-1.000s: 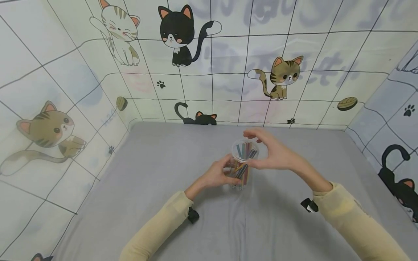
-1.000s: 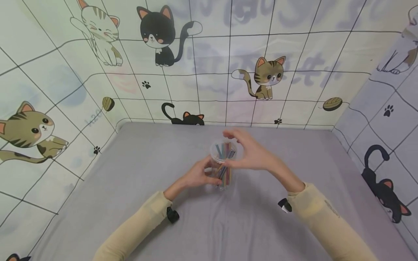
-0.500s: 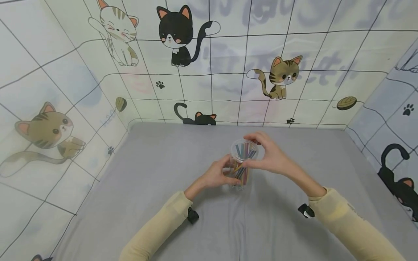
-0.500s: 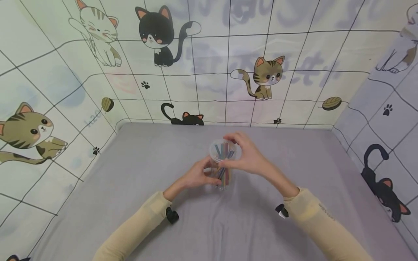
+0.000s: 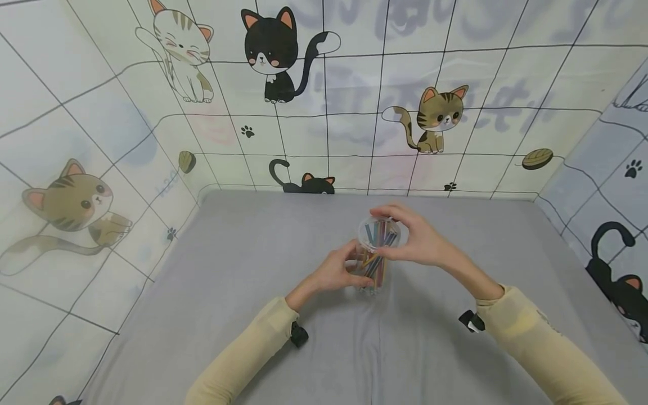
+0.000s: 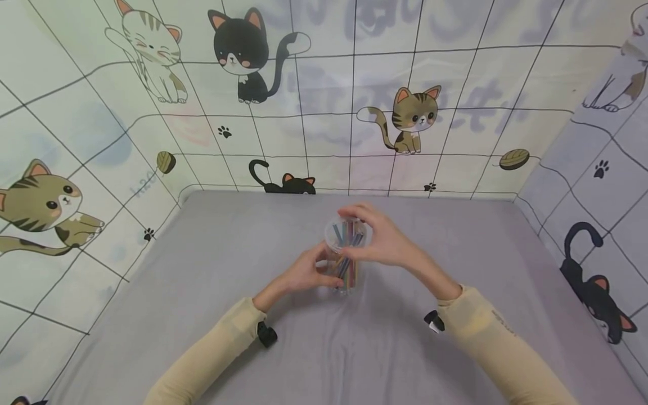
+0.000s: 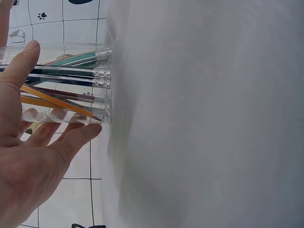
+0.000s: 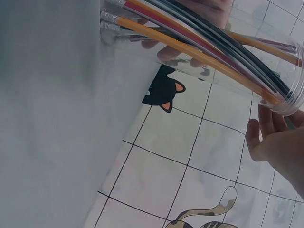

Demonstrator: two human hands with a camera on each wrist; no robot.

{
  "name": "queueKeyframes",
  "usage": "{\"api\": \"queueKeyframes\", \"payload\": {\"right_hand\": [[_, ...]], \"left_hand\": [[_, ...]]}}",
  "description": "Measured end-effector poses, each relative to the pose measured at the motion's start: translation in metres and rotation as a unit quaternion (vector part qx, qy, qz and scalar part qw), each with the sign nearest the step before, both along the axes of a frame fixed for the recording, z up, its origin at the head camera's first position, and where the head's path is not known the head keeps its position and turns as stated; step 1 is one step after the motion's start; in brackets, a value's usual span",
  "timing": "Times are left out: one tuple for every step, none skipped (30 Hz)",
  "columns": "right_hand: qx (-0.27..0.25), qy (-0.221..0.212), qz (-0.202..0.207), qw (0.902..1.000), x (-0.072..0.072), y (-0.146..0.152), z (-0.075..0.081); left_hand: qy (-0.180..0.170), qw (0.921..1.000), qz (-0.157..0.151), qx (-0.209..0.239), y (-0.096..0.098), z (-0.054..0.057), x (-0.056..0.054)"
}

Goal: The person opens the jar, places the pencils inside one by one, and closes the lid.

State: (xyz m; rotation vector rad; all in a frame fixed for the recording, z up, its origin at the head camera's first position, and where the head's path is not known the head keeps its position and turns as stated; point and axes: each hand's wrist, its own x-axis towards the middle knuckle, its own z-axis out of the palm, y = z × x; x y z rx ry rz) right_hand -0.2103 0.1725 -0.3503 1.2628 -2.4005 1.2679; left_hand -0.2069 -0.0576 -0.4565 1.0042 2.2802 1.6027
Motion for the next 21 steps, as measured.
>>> {"api": "queueKeyframes", "payload": {"right_hand": [[0.003,0.001,-0.008,1.0,0.0004,-0.0011,-0.0001],[0.004,-0.001,-0.016,0.9999,0.0009,-0.0023,0.0],[0.008,0.001,-0.025,0.9997,0.0013,-0.0034,-0.0002],[0.012,0.0,-0.033,0.9994,0.0018,-0.0041,-0.0003],[0.017,0.002,-0.039,0.9991,0.0019,-0.0045,-0.0008],[0.021,0.003,-0.043,0.9989,0.0021,-0.0045,-0.0011],[0.022,0.003,-0.042,0.9989,0.0023,-0.004,-0.0013],[0.021,0.003,-0.037,0.9991,0.0023,-0.0034,-0.0013],[0.02,0.005,-0.027,0.9994,0.0022,-0.0027,-0.0008],[0.017,0.004,-0.014,0.9997,0.0018,-0.002,-0.0003],[0.012,0.005,0.0,0.9999,0.0009,-0.0012,0.0],[0.009,0.004,0.013,0.9999,0.0003,-0.0005,0.0004],[0.006,0.005,0.025,0.9997,-0.0007,0.0001,0.0006],[0.005,0.006,0.033,0.9994,-0.0016,0.0002,0.001],[0.006,0.009,0.037,0.9993,-0.0024,0.0003,0.0014],[0.007,0.01,0.037,0.9993,-0.0031,0.0004,0.0013],[0.009,0.013,0.032,0.9994,-0.0035,0.0003,0.0011],[0.011,0.015,0.026,0.9995,-0.0036,-0.0002,0.0012],[0.013,0.016,0.019,0.9996,-0.0034,-0.0009,0.0015],[0.014,0.017,0.01,0.9997,-0.0031,-0.0019,0.0017],[0.016,0.02,0.0,0.9997,-0.0027,-0.0031,0.0018]], "left_hand": [[0.0,1.0,0.0,-0.002,-0.0002,0.0002,0.0],[0.0,1.0,0.001,-0.003,-0.0002,0.0,-0.0001],[0.0,1.0,0.002,-0.005,-0.0003,0.0,-0.0002],[0.0,1.0,0.002,-0.008,-0.0007,0.0002,-0.0001],[-0.001,1.0,0.002,-0.008,-0.001,0.0004,-0.0001],[-0.001,1.0,0.001,-0.009,-0.0012,0.0001,-0.0002],[-0.001,1.0,0.001,-0.008,-0.0013,0.0001,-0.0002],[-0.001,1.0,0.001,-0.006,-0.0012,-0.0001,-0.0001],[0.0,1.0,0.0,-0.005,-0.0013,-0.0003,0.0],[0.0,1.0,0.0,-0.004,-0.0013,-0.0004,-0.0001],[0.001,1.0,0.0,-0.003,-0.0011,-0.0006,-0.0002],[0.001,1.0,0.0,-0.002,-0.0008,-0.0007,-0.0002],[0.001,1.0,0.001,-0.001,-0.0006,-0.0009,-0.0001],[0.001,1.0,0.002,0.002,-0.0004,-0.001,0.0],[0.0,1.0,0.002,0.003,-0.0003,-0.001,0.0],[-0.001,1.0,0.002,0.005,0.0,-0.0011,0.0],[-0.002,1.0,0.003,0.004,0.0001,-0.0008,0.0002],[-0.002,1.0,0.004,0.004,0.0003,-0.0008,0.0002],[-0.001,1.0,0.005,0.003,0.0003,-0.0007,0.0002],[0.0,1.0,0.005,0.002,0.0002,-0.0006,0.0001],[0.001,1.0,0.005,0.001,0.0,-0.0007,0.0]]}}
